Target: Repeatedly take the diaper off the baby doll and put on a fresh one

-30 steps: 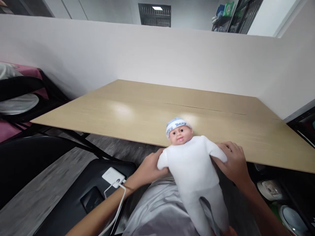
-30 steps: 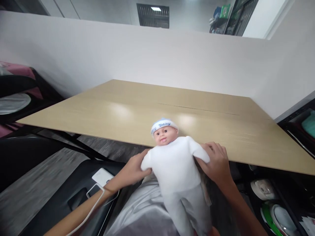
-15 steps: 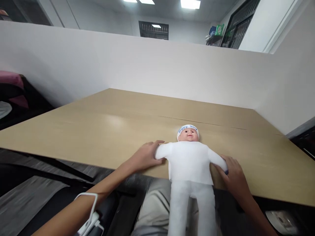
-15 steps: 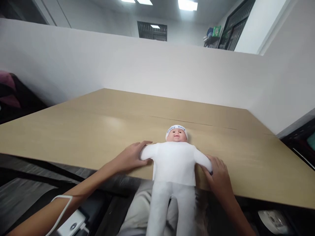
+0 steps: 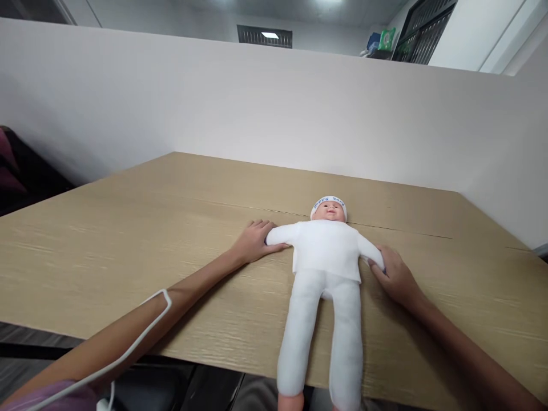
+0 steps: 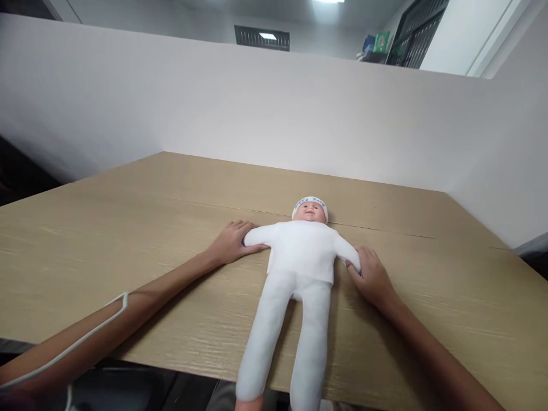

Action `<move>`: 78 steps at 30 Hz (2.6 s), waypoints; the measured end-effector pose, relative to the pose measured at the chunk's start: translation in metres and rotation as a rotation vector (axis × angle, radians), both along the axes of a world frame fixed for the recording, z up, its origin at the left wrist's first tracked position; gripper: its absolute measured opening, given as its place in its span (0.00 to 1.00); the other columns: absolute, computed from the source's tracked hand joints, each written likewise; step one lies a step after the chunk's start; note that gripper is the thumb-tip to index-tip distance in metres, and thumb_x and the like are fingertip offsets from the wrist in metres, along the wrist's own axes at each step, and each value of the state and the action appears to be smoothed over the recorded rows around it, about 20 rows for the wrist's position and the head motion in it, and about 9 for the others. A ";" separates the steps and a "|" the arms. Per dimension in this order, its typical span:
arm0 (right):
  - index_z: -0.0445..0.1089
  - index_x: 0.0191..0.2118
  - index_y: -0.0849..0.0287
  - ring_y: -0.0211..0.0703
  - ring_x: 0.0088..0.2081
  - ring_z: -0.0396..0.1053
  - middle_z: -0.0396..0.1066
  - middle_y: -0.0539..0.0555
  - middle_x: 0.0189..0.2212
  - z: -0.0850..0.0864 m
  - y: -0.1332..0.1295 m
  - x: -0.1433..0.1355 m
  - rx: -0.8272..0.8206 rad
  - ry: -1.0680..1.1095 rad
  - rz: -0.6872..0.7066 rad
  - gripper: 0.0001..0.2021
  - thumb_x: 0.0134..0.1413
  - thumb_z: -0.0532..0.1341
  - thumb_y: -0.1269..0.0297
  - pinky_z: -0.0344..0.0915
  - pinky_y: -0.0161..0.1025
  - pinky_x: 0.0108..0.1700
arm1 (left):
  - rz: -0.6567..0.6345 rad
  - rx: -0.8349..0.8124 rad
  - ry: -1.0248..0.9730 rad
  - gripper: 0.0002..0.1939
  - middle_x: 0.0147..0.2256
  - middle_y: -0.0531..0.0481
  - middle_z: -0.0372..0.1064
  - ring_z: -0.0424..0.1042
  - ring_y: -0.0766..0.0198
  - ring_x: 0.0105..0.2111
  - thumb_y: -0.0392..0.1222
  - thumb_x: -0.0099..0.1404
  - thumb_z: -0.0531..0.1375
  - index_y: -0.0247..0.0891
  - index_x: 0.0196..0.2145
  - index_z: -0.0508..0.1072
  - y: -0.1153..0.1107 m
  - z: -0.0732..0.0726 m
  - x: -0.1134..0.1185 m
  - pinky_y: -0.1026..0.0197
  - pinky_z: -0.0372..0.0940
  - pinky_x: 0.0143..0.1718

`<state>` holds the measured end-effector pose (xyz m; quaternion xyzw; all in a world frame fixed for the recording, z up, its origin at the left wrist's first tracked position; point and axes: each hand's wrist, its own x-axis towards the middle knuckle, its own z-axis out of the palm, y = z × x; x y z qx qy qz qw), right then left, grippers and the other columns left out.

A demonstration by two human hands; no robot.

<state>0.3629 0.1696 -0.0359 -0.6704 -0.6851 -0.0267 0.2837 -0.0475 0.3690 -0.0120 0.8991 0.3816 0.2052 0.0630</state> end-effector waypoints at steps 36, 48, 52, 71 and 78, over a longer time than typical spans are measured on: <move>0.64 0.74 0.66 0.61 0.69 0.64 0.66 0.68 0.70 -0.018 0.127 0.061 -0.074 -0.017 -0.425 0.34 0.70 0.55 0.53 0.61 0.56 0.71 | 0.291 -0.055 -0.117 0.25 0.59 0.35 0.77 0.68 0.37 0.60 0.51 0.74 0.61 0.36 0.62 0.73 0.089 -0.005 0.034 0.40 0.61 0.62; 0.54 0.78 0.73 0.66 0.74 0.54 0.54 0.72 0.76 -0.018 0.077 0.011 -0.132 -0.004 -0.545 0.39 0.72 0.52 0.51 0.56 0.58 0.73 | 0.409 -0.061 -0.116 0.28 0.68 0.29 0.65 0.61 0.36 0.68 0.49 0.76 0.55 0.35 0.69 0.67 0.043 -0.009 0.015 0.37 0.59 0.66; 0.55 0.78 0.68 0.64 0.73 0.57 0.59 0.70 0.74 -0.017 0.072 0.006 -0.146 -0.014 -0.530 0.37 0.73 0.51 0.51 0.57 0.57 0.72 | 0.386 -0.064 -0.110 0.31 0.71 0.31 0.63 0.60 0.35 0.69 0.48 0.76 0.54 0.36 0.72 0.64 0.042 -0.007 0.016 0.36 0.58 0.66; 0.48 0.82 0.64 0.59 0.78 0.50 0.46 0.64 0.80 -0.004 0.078 0.003 -0.330 -0.067 -0.542 0.38 0.77 0.47 0.47 0.49 0.55 0.78 | 0.358 -0.106 -0.043 0.31 0.70 0.38 0.68 0.62 0.36 0.68 0.49 0.77 0.53 0.40 0.73 0.65 0.054 -0.010 0.012 0.37 0.59 0.65; 0.47 0.82 0.63 0.57 0.79 0.48 0.46 0.64 0.80 -0.004 0.078 0.004 -0.358 -0.072 -0.554 0.38 0.77 0.46 0.46 0.47 0.54 0.78 | 0.366 -0.095 -0.043 0.30 0.68 0.39 0.70 0.64 0.37 0.67 0.48 0.77 0.55 0.41 0.73 0.65 0.056 -0.013 0.012 0.39 0.61 0.64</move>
